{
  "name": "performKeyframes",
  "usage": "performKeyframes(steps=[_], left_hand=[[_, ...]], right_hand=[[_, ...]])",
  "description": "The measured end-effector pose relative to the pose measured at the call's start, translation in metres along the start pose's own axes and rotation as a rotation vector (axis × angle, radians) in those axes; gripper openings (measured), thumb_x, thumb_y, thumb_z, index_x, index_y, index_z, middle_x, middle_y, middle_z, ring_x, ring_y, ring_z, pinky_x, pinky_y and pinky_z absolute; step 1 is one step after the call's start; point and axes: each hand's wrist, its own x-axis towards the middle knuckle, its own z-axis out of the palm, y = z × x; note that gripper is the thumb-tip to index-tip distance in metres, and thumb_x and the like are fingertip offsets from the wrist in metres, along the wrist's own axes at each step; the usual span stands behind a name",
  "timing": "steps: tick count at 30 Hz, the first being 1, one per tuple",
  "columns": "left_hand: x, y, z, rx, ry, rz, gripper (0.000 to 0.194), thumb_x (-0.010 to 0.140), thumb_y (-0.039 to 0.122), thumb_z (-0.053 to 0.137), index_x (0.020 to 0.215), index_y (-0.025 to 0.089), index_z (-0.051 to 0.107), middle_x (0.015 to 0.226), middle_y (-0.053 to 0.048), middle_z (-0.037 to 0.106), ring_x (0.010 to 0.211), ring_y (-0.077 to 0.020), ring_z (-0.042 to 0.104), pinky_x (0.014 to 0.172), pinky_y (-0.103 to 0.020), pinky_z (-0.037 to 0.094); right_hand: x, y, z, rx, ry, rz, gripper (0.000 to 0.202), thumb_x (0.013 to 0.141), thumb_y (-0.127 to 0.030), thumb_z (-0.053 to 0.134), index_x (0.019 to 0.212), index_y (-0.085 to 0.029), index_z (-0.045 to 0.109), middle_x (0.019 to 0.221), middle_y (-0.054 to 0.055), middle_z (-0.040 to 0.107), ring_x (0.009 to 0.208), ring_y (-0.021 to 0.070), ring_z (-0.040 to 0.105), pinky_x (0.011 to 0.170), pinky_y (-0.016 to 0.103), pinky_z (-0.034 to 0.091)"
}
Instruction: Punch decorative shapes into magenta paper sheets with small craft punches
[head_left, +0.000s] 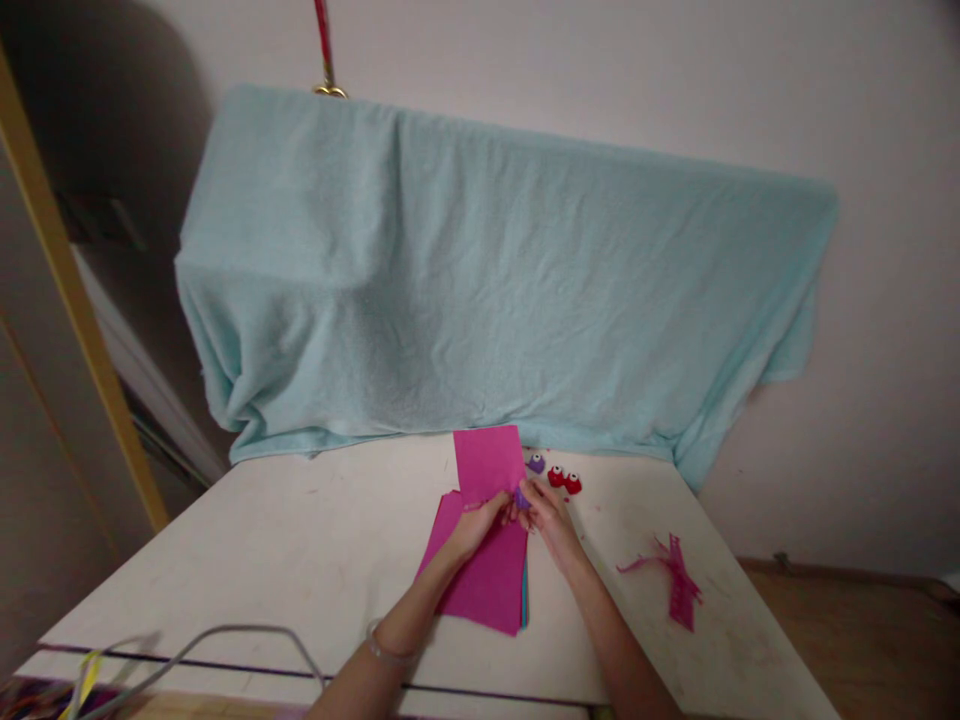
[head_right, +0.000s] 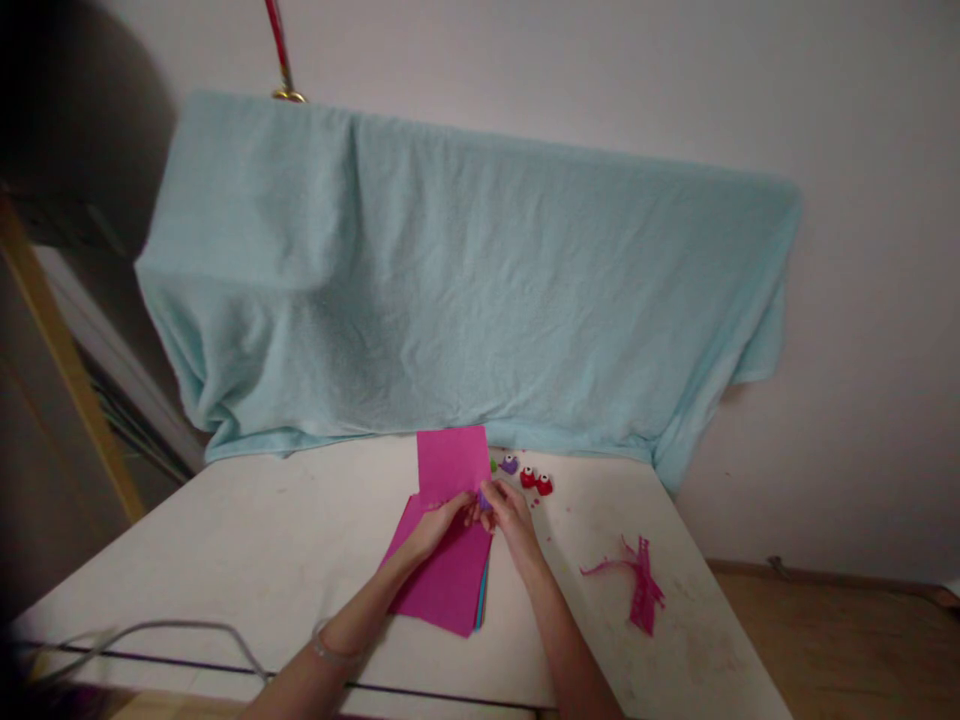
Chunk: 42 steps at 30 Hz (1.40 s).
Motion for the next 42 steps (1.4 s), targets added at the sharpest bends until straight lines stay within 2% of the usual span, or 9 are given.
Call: performKeyframes(steps=[12,18,24,31,36,42], left_hand=[[-0.003,0.002,-0.001,-0.029,0.044,0.009,0.038,0.084,0.046,0.039,0.061,0.021,0.057,0.064,-0.002,0.061,0.066,-0.0185,0.055,0.073,-0.028,0.041],[-0.008,0.01,0.0,-0.012,0.066,-0.008,0.039,0.085,0.046,0.04,0.064,0.021,0.061,0.066,-0.003,0.063,0.069,-0.02,0.058,0.073,-0.029,0.042],[-0.009,0.016,0.002,0.048,0.149,-0.062,0.038,0.081,0.047,0.042,0.062,0.022,0.062,0.063,-0.004,0.065,0.066,-0.0207,0.057,0.07,-0.03,0.044],[-0.009,0.018,0.004,0.03,0.093,-0.033,0.053,0.087,0.059,0.03,0.063,0.019,0.055,0.065,-0.004,0.061,0.068,-0.0189,0.056,0.078,-0.031,0.042],[-0.011,0.017,0.002,0.032,0.157,-0.12,0.065,0.086,0.069,0.024,0.064,0.018,0.057,0.067,-0.005,0.063,0.069,-0.02,0.057,0.08,-0.033,0.04],[-0.011,0.022,0.005,0.005,0.253,-0.115,0.064,0.085,0.07,0.029,0.06,0.02,0.06,0.06,-0.006,0.062,0.068,-0.0224,0.058,0.076,-0.033,0.042]], right_hand=[[0.0,-0.002,0.003,-0.029,0.017,-0.044,0.031,0.085,-0.047,0.061,0.076,-0.018,0.056,0.06,-0.001,0.06,0.04,0.006,0.04,0.04,0.023,0.019],[-0.002,-0.002,0.006,0.001,0.073,-0.08,0.026,0.085,-0.042,0.063,0.077,-0.018,0.058,0.062,-0.001,0.06,0.043,0.0065,0.04,0.041,0.023,0.018],[-0.001,-0.002,0.006,-0.028,0.101,-0.086,0.027,0.084,-0.044,0.063,0.075,-0.018,0.059,0.058,-0.002,0.059,0.04,0.006,0.037,0.04,0.023,0.017],[0.001,0.001,0.004,-0.047,0.124,-0.034,0.034,0.083,-0.052,0.06,0.079,-0.018,0.061,0.061,0.001,0.063,0.04,0.0088,0.047,0.038,0.021,0.028],[0.005,0.004,-0.001,-0.004,0.147,-0.004,0.04,0.082,-0.058,0.058,0.076,-0.018,0.057,0.056,0.001,0.061,0.036,0.0088,0.045,0.036,0.021,0.03],[0.007,0.001,-0.008,0.067,0.233,-0.037,0.042,0.079,-0.061,0.06,0.072,-0.02,0.052,0.05,-0.002,0.057,0.033,0.008,0.039,0.034,0.022,0.024]])
